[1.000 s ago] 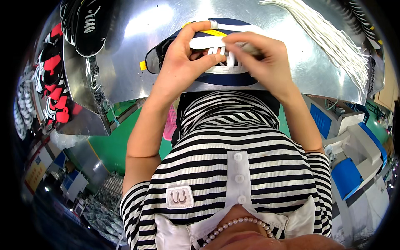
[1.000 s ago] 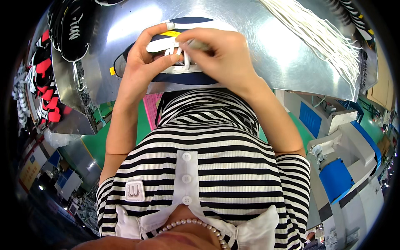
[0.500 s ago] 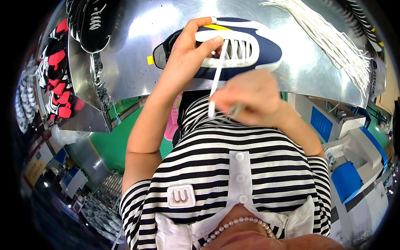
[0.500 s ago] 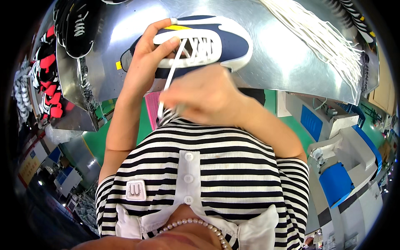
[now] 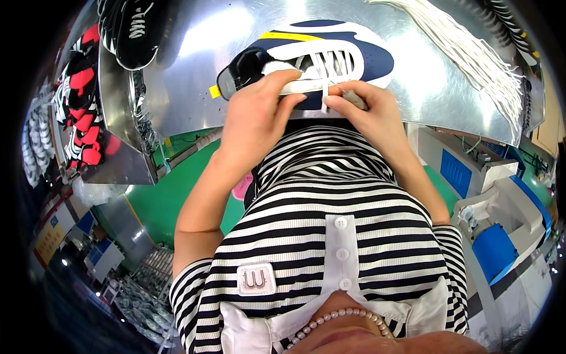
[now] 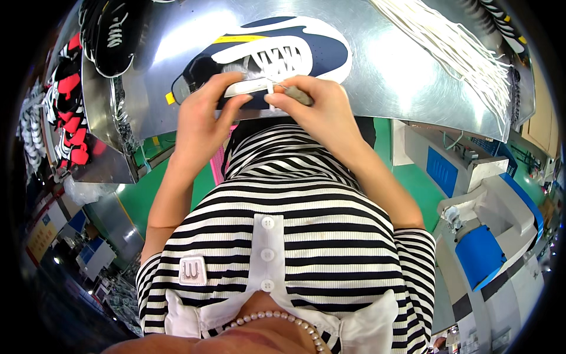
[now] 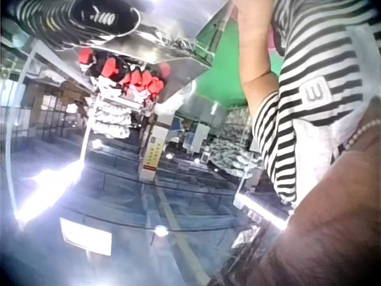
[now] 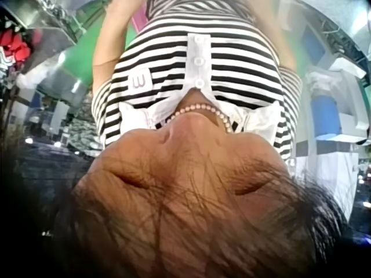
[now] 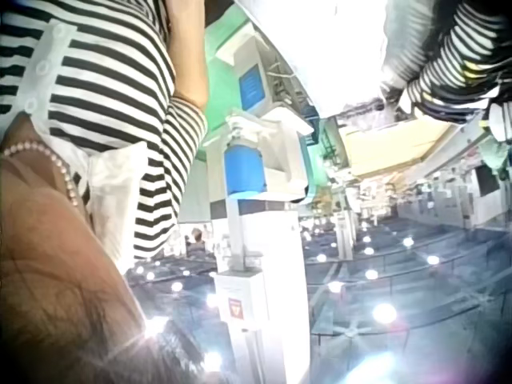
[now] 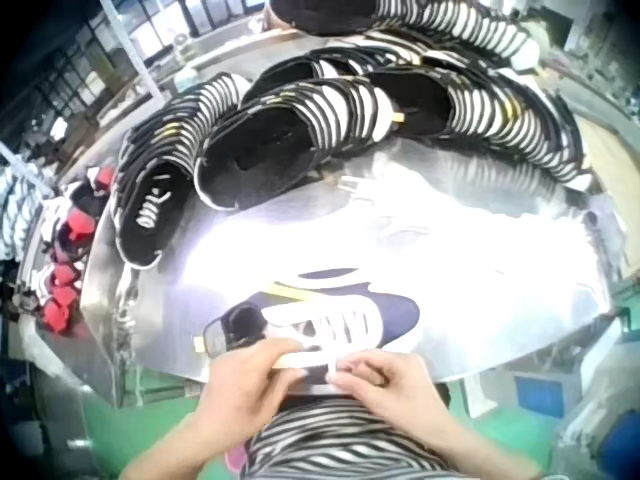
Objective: The person laces a blue and yellow shoe by threading a white lace through the eyelets one at a time and then places the laced shoe on top of a stack of black shoes.
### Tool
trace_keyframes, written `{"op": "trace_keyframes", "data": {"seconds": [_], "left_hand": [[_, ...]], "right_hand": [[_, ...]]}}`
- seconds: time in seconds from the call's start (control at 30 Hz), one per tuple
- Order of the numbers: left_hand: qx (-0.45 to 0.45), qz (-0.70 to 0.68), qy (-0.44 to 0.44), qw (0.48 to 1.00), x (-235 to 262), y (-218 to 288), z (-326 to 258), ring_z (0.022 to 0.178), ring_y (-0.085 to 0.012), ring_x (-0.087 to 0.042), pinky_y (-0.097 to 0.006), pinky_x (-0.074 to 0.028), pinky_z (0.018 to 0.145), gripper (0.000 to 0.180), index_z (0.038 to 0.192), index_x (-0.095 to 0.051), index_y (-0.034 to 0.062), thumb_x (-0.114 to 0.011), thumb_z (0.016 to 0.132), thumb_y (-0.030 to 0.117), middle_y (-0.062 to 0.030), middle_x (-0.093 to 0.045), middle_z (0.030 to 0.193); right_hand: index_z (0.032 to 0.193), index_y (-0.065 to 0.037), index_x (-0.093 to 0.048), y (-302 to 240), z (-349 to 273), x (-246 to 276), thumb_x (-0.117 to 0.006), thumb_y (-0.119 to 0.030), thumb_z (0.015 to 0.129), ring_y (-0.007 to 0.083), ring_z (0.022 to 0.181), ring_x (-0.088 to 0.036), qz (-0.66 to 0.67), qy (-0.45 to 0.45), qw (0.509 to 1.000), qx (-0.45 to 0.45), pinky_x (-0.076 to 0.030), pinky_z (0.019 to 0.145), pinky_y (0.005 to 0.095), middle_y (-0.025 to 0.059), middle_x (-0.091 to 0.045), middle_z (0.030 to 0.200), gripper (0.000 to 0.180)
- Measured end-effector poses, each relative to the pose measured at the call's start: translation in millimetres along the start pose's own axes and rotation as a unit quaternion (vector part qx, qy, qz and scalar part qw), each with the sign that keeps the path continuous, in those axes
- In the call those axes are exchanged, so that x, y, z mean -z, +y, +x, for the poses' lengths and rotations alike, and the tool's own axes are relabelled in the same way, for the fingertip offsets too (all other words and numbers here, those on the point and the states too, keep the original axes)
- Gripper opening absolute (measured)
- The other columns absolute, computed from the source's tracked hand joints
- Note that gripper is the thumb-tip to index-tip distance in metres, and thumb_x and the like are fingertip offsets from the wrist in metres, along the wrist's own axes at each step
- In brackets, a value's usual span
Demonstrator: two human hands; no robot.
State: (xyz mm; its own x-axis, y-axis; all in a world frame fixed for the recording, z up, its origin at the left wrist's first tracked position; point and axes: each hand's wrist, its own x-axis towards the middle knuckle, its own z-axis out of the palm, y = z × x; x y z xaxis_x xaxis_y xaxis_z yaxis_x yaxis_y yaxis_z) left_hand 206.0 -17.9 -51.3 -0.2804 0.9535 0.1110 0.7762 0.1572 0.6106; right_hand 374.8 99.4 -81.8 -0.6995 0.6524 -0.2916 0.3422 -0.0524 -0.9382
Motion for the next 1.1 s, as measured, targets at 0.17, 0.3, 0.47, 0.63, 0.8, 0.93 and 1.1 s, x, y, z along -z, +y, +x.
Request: {"op": "trace_keyframes", "data": {"seconds": [0.17,0.3,0.47,0.63,0.8,0.93,1.1], "left_hand": [[0.006,-0.018,0.017,1.0,-3.7,-3.6,3.3,0.074,-0.0312,-0.065,-0.035,-0.05,0.066,0.024,0.109,-0.063,0.0021,-0.07,0.088,0.012,-0.016,-0.068,0.09],[-0.003,-0.06,0.011,0.998,-1.1,-2.7,6.8,0.071,-0.0337,-0.065,-0.039,-0.051,0.061,0.024,0.104,-0.062,0.0022,-0.07,0.086,0.017,-0.0165,-0.067,0.081],[0.022,0.005,0.024,0.999,-11.7,-0.7,11.1,0.061,-0.0304,-0.064,-0.039,-0.048,0.054,0.026,0.097,-0.062,0.0046,-0.072,0.084,0.025,-0.0127,-0.065,0.07],[0.027,0.015,0.046,0.998,-14.1,0.2,11.4,0.056,-0.026,-0.063,-0.035,-0.047,0.052,0.024,0.098,-0.063,0.0057,-0.074,0.085,0.023,-0.0103,-0.068,0.076],[0.008,0.034,0.057,0.998,-16.4,-1.5,14.3,0.058,-0.0251,-0.064,-0.033,-0.048,0.053,0.024,0.1,-0.064,0.0064,-0.075,0.084,0.022,-0.0101,-0.071,0.083],[-0.008,0.022,0.044,0.999,-16.8,-3.9,16.3,0.063,-0.0264,-0.065,-0.034,-0.049,0.056,0.026,0.102,-0.065,0.0065,-0.075,0.084,0.021,-0.0105,-0.07,0.082],[-0.077,0.021,0.034,0.996,-17.8,-10.8,17.3,0.064,-0.0276,-0.064,-0.037,-0.049,0.056,0.019,0.101,-0.066,0.0062,-0.069,0.086,0.018,-0.0103,-0.067,0.074]], "right_hand": [[0.088,-0.002,-0.071,-4.9,10.1,-15.3,-0.074,-0.016,0.086,0.0018,0.063,-0.051,0.121,0.038,0.992,0.021,-0.041,0.056,0.0187,-0.0042,-0.062,0.069,0.015],[0.087,0.0,-0.071,1.5,22.7,-22.1,-0.073,-0.013,0.086,0.0012,0.066,-0.052,0.186,0.046,0.98,0.06,-0.04,0.059,0.0173,-0.0049,-0.063,0.072,0.013],[0.094,-0.001,-0.069,5.7,27.1,-26.7,-0.072,-0.013,0.088,0.0016,0.068,-0.053,0.19,0.054,0.977,0.083,-0.041,0.06,0.0179,-0.0032,-0.065,0.076,0.014],[0.105,-0.001,-0.057,-7.4,3.9,-12.7,-0.064,-0.015,0.094,0.0072,0.065,-0.057,0.069,0.03,0.995,0.064,-0.045,0.06,0.0229,0.0032,-0.065,0.074,0.019],[0.097,-0.001,-0.051,-7.5,-6.6,-4.1,-0.058,-0.012,0.097,0.0194,0.063,-0.064,-0.037,0.01,0.997,0.073,-0.049,0.06,0.0302,0.012,-0.065,0.074,0.013],[0.096,0.0,-0.052,-3.2,-2.6,-1.9,-0.058,-0.011,0.096,0.0212,0.064,-0.067,-0.047,0.002,0.996,0.072,-0.05,0.06,0.0309,0.0124,-0.066,0.072,0.013],[0.092,0.0,-0.052,-13.5,11.7,-7.8,-0.058,-0.013,0.095,0.0274,0.065,-0.068,-0.101,-0.004,0.994,0.041,-0.051,0.06,0.0357,0.0122,-0.067,0.069,0.014]]}}
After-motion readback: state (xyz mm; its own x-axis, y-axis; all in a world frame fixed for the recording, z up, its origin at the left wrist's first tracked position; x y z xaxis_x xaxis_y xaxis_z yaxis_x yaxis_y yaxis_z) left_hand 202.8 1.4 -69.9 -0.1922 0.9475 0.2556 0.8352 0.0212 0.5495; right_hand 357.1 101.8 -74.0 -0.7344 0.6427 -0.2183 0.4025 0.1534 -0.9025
